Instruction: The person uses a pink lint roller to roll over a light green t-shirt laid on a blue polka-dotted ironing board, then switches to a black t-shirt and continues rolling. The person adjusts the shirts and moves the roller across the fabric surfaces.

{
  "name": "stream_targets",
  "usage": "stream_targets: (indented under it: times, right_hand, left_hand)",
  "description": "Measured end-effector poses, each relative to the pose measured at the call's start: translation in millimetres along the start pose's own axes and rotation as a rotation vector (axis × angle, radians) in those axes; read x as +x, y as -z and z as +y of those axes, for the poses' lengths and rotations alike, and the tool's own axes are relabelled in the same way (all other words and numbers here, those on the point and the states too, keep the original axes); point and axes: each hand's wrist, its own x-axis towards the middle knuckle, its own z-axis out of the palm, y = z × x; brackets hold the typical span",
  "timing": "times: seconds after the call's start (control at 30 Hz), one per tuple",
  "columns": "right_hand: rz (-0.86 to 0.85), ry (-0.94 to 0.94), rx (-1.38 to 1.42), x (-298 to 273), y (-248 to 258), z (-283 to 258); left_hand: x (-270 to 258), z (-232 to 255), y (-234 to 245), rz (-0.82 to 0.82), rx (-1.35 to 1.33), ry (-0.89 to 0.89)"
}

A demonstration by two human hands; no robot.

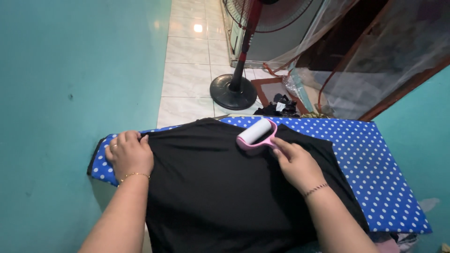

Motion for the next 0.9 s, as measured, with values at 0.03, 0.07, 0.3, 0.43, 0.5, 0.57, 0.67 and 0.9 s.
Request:
stream_targets:
  times: [0.03,0.07,0.3,0.43,0.5,0.57,0.67,0.9]
  right_hand:
    - [0.000,-0.005,0.036,-4,2,7]
    - [-0.003,-0.010,0.071,-10,4,16]
    - [-0.030,-0.188,0.135,-50,23,65]
    - [-0.017,-0.106,0.097,-35,19,51]
    - [0.001,-0.024,0.137,-17,11,33]
    - [0.012,-0.008,0.081,1,1,12]
    - [0.004,-0.023,0.039,25,-13,-10]
    - [0.237,0.174,0.477,-1,19,57]
  left_hand:
    - [1,0,0,-0.003,-0.001,-0.002]
    - [1,0,-1,-0.001,0.004,-0.008]
    - [0,0,0,-0.016,-0.009,0.006]
    - [-1,0,0,0.009,-0.019,-0.009]
    - [-1,0,0,0.010,-0.008,-0.007]
    - [0,-1,-1,0.013,-0.005,-0.006]
    - [-1,-3,-3,0.014,-0.002,-0.012]
    - [0,-4,-5,0.019,-0.002,-0.019]
